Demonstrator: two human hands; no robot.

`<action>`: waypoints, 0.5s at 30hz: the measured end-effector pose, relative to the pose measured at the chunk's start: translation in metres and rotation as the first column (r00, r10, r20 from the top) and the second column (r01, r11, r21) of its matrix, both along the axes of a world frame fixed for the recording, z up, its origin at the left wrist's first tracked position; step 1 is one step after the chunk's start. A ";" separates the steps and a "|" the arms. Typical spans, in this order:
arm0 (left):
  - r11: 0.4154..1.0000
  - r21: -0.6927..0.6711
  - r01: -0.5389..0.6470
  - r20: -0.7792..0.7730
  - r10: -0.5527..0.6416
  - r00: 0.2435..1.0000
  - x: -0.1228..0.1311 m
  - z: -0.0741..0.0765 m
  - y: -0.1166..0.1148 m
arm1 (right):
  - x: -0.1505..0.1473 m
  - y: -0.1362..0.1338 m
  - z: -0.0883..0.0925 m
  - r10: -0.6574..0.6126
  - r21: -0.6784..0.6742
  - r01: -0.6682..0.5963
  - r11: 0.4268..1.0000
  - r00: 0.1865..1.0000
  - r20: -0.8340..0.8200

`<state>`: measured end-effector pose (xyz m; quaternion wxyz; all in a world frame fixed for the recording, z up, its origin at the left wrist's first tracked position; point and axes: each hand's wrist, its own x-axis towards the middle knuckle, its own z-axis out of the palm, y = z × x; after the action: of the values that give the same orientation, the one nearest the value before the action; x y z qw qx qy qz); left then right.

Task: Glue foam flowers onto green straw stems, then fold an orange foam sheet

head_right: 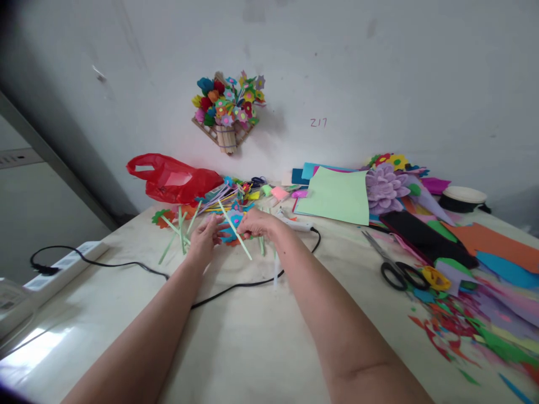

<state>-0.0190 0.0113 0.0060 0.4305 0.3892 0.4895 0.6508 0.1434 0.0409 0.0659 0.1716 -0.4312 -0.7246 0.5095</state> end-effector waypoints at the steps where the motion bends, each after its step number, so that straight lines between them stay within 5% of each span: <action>1: 1.000 0.002 0.007 0.038 -0.007 0.999 -0.001 0.001 -0.001 | -0.002 0.000 -0.002 0.032 -0.003 -0.032 0.999 0.999 0.007; 11: 0.997 0.035 0.068 0.202 -0.074 0.977 -0.008 0.007 -0.004 | -0.009 -0.002 -0.012 0.282 -0.062 -0.281 0.958 0.959 0.012; 15: 0.987 0.017 0.162 0.219 -0.162 0.962 -0.007 0.010 -0.005 | -0.007 0.003 -0.012 0.081 0.033 -0.079 0.996 0.996 -0.048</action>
<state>-0.0258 0.0062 0.0157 0.5342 0.3533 0.4058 0.6521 0.1366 0.0440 0.0535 0.1756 -0.3864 -0.7447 0.5151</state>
